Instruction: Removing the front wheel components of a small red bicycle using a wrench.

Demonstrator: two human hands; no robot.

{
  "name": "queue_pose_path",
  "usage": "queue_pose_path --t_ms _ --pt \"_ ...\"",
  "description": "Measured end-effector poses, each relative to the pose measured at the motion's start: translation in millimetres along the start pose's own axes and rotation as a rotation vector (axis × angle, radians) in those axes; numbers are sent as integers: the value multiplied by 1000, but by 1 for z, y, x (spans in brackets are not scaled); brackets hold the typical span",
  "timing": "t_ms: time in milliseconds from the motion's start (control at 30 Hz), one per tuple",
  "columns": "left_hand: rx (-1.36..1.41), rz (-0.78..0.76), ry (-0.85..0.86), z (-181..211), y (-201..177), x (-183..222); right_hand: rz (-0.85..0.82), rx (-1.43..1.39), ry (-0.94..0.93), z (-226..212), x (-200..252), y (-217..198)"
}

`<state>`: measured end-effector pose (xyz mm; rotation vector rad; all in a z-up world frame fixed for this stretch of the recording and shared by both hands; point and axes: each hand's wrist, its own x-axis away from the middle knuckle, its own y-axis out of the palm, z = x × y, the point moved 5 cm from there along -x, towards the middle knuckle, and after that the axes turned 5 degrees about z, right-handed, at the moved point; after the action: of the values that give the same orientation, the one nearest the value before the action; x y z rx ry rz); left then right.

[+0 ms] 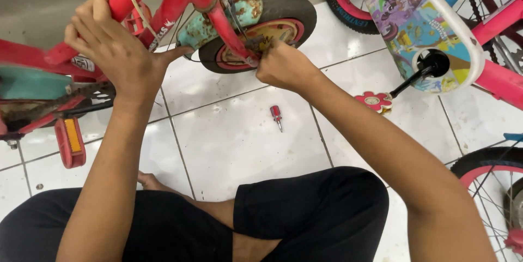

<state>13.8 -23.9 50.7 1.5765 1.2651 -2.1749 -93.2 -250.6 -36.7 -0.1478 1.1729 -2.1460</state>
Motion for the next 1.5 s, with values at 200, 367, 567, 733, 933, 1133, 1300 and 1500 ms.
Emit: queue_pose_path --t_ms 200,367,567,733,933,1133,1300,1500 --pt "0 0 15 3 -4 -2 -22 20 -58 5 -6 -10" --pt "-37 -7 21 -2 0 7 -145 45 121 23 9 -19" --pt "-9 0 -2 1 -3 2 -134 -713 796 44 44 -28" --pt "-10 -2 -6 2 -2 -1 120 -1321 1217 11 67 -4" --pt "-58 -1 46 0 -1 0 448 -1536 1599 -43 81 35" --pt "-63 -4 57 0 -2 -1 265 -1522 1647 -52 70 47" --pt "-42 -9 49 0 -4 -2 510 -1541 1630 -57 65 55" --pt "-56 18 55 1 -3 -3 474 -1549 1508 -55 57 58"
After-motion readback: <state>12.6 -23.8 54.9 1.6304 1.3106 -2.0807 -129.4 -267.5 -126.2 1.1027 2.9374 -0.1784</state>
